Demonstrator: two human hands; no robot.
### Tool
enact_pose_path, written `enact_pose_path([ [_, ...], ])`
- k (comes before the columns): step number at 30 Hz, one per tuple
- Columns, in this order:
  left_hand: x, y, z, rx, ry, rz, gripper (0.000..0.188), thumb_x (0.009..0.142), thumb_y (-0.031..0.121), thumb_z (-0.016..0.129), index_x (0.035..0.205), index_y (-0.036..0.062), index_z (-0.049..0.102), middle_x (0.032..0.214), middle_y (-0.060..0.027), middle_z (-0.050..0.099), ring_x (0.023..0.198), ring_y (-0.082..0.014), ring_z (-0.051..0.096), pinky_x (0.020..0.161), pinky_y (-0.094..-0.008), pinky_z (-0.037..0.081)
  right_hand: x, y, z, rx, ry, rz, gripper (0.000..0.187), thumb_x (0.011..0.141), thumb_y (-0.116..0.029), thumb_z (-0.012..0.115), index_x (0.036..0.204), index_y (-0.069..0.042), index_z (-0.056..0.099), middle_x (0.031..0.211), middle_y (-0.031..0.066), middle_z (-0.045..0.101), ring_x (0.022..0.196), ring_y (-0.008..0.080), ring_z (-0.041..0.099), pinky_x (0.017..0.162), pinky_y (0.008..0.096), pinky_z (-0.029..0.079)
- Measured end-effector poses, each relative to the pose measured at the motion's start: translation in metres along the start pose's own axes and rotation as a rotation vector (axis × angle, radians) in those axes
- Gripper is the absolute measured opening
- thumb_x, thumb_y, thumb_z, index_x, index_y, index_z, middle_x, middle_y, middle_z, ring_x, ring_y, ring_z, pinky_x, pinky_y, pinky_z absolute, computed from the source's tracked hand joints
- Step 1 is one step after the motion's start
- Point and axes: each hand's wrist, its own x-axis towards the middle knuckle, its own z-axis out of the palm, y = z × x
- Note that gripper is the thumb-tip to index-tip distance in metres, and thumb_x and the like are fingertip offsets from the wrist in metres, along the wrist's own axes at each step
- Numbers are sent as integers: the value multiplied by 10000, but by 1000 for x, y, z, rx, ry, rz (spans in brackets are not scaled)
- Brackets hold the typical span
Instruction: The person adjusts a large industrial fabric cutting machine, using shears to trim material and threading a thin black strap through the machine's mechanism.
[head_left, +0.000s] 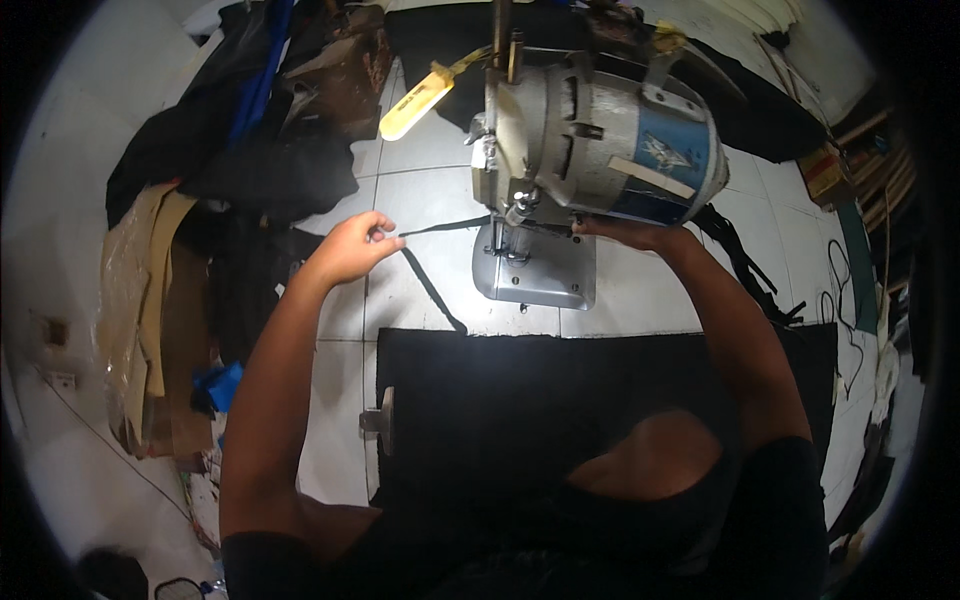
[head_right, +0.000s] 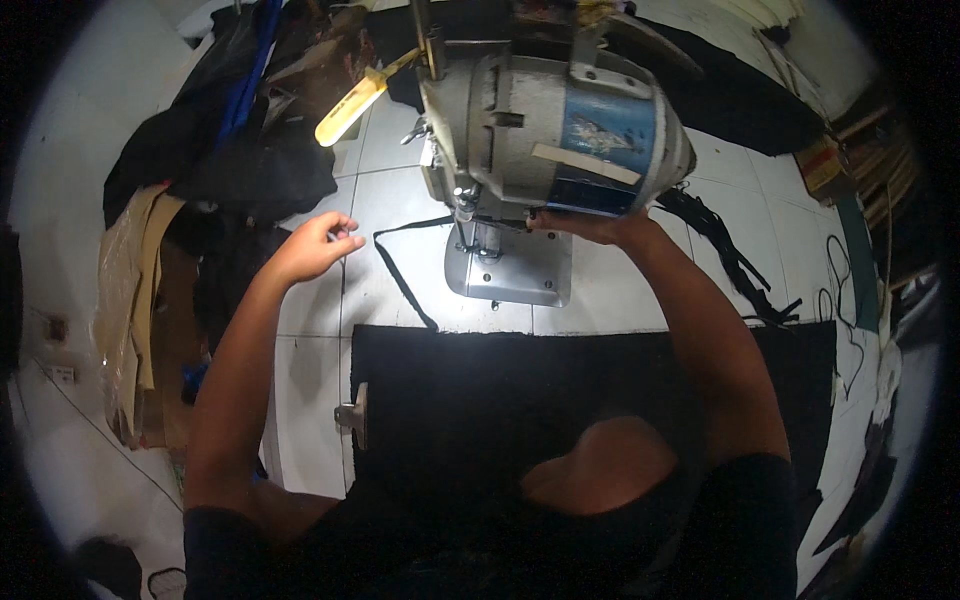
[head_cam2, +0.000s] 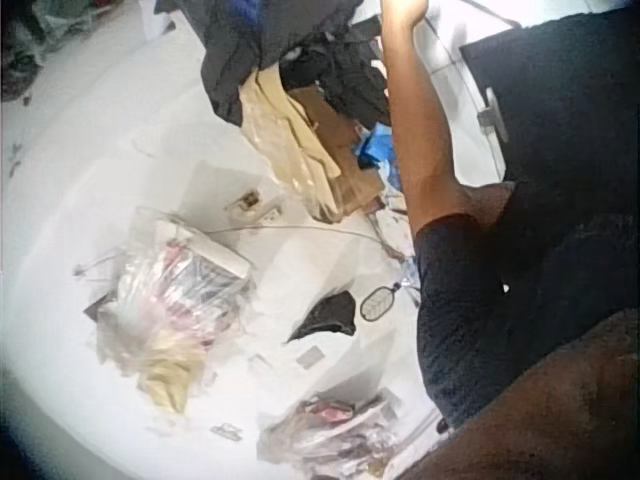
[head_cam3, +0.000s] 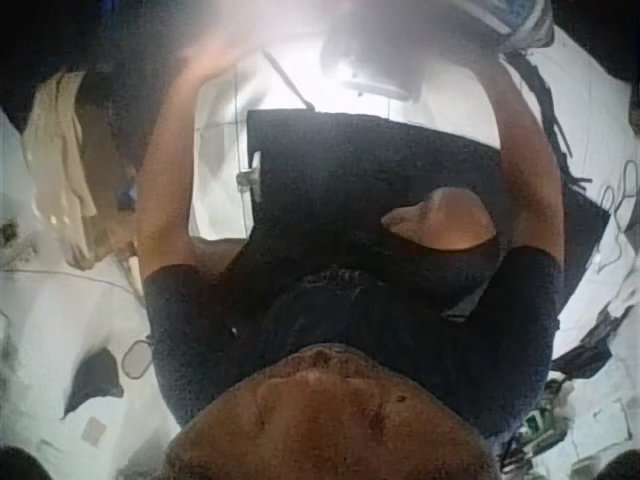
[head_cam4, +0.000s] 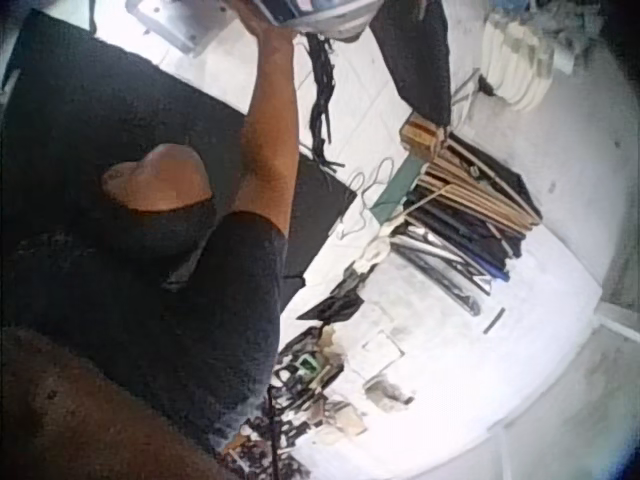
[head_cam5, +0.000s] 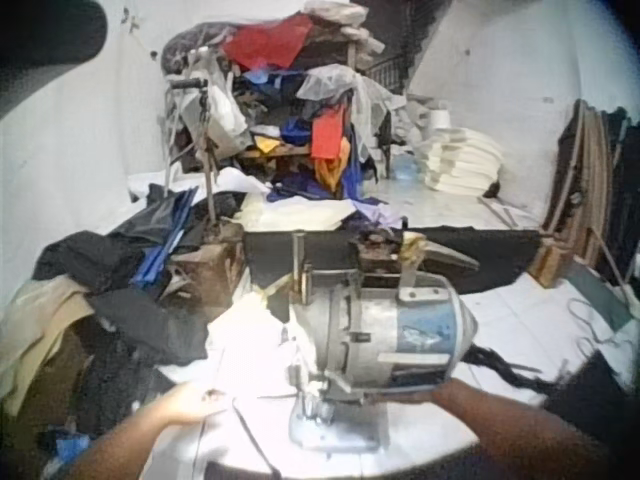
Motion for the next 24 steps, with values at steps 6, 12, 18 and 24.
enact_pose_path([
  [6,18,9,3,-138,6,-78,438,832,351,687,1068,-14,636,915,-61,622,842,-143,568,789,-283,460,6,35,11,469,-136,88,582,821,-446,700,1292,-145,537,1320,119,526,1249,275,473,1021,419,423],
  [12,32,47,2,-490,62,-2,386,881,340,659,1080,9,634,953,-30,633,833,-78,547,788,-236,437,27,70,-2,-520,-191,-126,570,893,-490,556,1366,-189,451,1415,72,439,1295,286,418,1079,446,352],
  [18,32,103,6,-765,218,176,342,894,356,649,1021,39,676,837,14,612,774,-63,543,724,-228,435,20,2,-9,-611,-315,45,540,925,-501,474,1378,-212,429,1431,59,421,1297,272,411,1093,420,338],
  [24,43,112,1,-727,118,318,325,839,225,729,1081,19,661,930,-36,636,881,-73,601,771,-227,498,31,151,8,-1752,132,-569,525,936,-492,468,1372,-202,433,1412,57,437,1289,269,415,1090,400,343],
])
